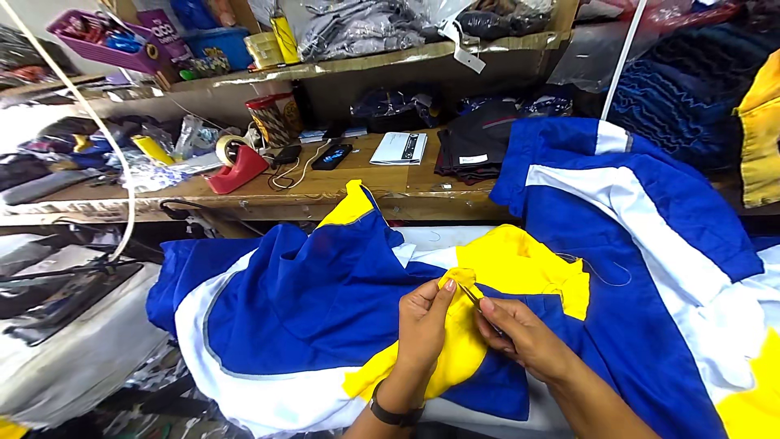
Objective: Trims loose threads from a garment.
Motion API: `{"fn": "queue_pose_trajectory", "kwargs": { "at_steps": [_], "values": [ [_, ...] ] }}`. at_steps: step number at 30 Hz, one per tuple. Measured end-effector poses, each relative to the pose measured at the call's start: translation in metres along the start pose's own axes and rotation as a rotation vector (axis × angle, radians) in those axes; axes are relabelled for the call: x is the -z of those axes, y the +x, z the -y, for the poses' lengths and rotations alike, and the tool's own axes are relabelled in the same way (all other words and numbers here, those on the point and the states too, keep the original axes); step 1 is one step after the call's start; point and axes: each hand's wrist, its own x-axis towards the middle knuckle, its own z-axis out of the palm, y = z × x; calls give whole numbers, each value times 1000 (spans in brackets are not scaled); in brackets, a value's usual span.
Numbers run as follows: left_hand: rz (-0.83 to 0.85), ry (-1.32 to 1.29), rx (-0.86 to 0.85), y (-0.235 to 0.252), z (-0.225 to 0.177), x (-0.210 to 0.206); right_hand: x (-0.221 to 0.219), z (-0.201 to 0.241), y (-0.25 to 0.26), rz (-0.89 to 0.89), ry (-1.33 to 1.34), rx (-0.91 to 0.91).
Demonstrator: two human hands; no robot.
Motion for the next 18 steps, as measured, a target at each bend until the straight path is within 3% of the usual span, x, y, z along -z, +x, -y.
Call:
{"fn": "queue_pose_trajectory", "kwargs": {
  "at_steps": [18],
  "values": [
    [8,56,-59,-1,2,-2,2,1,-2,9,56,-10]
  ]
}}
